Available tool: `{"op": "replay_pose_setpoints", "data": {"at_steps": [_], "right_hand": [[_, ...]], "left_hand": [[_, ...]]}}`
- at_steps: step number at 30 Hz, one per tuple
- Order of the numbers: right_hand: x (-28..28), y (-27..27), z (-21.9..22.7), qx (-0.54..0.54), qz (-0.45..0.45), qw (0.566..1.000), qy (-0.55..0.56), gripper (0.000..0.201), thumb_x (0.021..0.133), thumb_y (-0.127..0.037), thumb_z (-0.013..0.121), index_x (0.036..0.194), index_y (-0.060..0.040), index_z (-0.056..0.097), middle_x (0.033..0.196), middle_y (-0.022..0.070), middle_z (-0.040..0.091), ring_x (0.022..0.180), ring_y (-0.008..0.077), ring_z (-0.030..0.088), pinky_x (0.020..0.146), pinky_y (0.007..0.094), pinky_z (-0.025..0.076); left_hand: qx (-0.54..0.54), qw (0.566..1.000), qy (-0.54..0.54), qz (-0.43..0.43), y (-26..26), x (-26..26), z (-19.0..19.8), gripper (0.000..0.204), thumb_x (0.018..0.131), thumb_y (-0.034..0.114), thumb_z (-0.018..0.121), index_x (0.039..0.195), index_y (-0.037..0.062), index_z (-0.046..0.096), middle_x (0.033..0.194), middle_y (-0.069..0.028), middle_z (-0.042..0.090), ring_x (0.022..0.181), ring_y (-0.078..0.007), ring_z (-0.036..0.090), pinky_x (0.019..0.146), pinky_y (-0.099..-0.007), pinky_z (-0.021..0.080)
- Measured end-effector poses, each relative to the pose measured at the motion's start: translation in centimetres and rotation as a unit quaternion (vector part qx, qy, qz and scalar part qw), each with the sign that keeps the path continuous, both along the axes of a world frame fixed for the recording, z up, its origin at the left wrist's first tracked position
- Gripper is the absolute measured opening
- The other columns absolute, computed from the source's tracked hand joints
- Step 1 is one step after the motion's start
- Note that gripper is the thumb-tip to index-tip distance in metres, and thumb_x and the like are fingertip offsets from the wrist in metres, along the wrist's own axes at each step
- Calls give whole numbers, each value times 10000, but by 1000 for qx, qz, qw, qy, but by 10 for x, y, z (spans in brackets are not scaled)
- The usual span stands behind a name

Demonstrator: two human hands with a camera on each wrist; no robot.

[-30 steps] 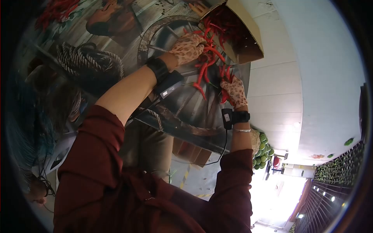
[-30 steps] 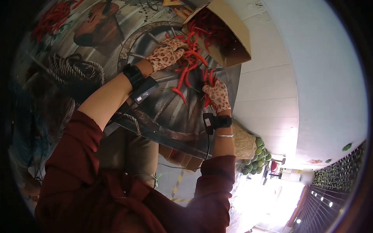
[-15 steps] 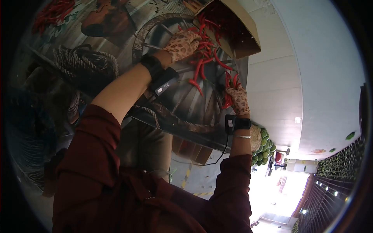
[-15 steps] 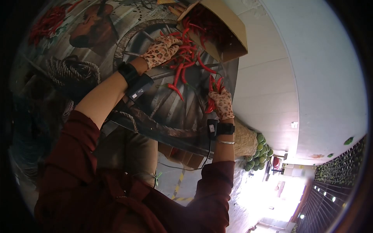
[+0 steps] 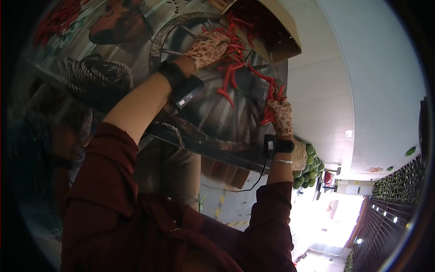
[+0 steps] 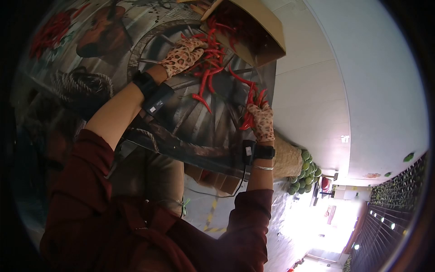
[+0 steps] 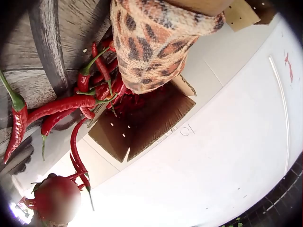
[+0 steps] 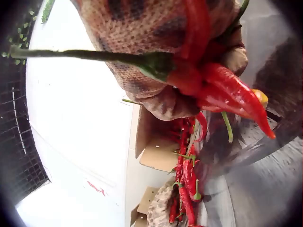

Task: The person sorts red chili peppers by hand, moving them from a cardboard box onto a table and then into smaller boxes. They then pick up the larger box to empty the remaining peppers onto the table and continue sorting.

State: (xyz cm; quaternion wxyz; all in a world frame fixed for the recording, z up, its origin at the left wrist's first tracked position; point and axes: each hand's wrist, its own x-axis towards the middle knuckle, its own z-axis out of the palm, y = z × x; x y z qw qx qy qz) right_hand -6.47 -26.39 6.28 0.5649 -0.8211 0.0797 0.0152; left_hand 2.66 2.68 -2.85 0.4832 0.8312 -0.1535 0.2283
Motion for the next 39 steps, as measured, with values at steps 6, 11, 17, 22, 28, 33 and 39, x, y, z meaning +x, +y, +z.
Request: {"op": "replay_pose_setpoints", "data": {"at_steps": [6, 11, 17, 22, 28, 33, 39], "right_hand": [[-8, -12, 15, 28, 17, 999, -40, 180, 776, -63, 644, 920, 9, 563, 778, 50, 598, 619, 115, 560, 546, 239, 450], [-11, -22, 19, 33, 6, 998, -56, 167, 780, -66, 637, 909, 10, 564, 758, 40, 592, 608, 110, 554, 538, 234, 439], [-20, -19, 24, 11, 22, 997, -71, 165, 780, -88, 648, 882, 6, 557, 735, 43, 590, 591, 101, 547, 519, 234, 433], [-34, -20, 32, -31, 24, 997, -63, 250, 786, -124, 620, 975, 29, 561, 788, 55, 598, 611, 123, 549, 563, 247, 446], [-65, -13, 51, -79, -3, 993, -87, 217, 778, -137, 665, 837, 24, 531, 708, 47, 578, 578, 88, 521, 520, 235, 436], [-124, -13, 69, -124, -56, 988, -77, 402, 752, -254, 656, 1044, 8, 568, 773, 44, 591, 686, 115, 533, 623, 264, 436], [-195, -39, 61, -60, -142, 985, -83, 380, 713, -187, 635, 1040, -2, 575, 797, 30, 573, 690, 112, 522, 627, 253, 430]], "left_hand": [[31, 999, 0, -8, 2, 2, 0, 329, 908, 227, 434, 1151, 64, 585, 1176, -129, 578, 1119, -291, 519, 973, -365, 389], [18, 1000, -7, -11, 3, -4, 2, 311, 900, 223, 439, 1121, 69, 594, 1127, -129, 597, 1081, -284, 539, 946, -372, 403], [-9, 1000, -14, -15, 3, -5, 3, 289, 886, 210, 446, 1083, 69, 604, 1079, -125, 616, 1035, -282, 560, 924, -381, 412], [-3, 1000, -18, -14, 2, 1, -1, 290, 883, 209, 451, 1087, 71, 602, 1080, -119, 617, 1028, -284, 565, 933, -378, 409], [55, 998, -20, -32, 4, 8, -9, 285, 939, 174, 452, 1185, 78, 559, 1200, -80, 568, 1129, -237, 519, 962, -325, 398], [155, 983, -96, -22, 12, 23, -27, 292, 943, 173, 437, 1199, 95, 554, 1229, -71, 548, 1144, -235, 505, 981, -329, 376], [264, 943, -204, -5, 20, 30, -30, 349, 911, 68, 408, 1242, 100, 517, 1256, -54, 528, 1162, -224, 492, 1010, -334, 367]]}}
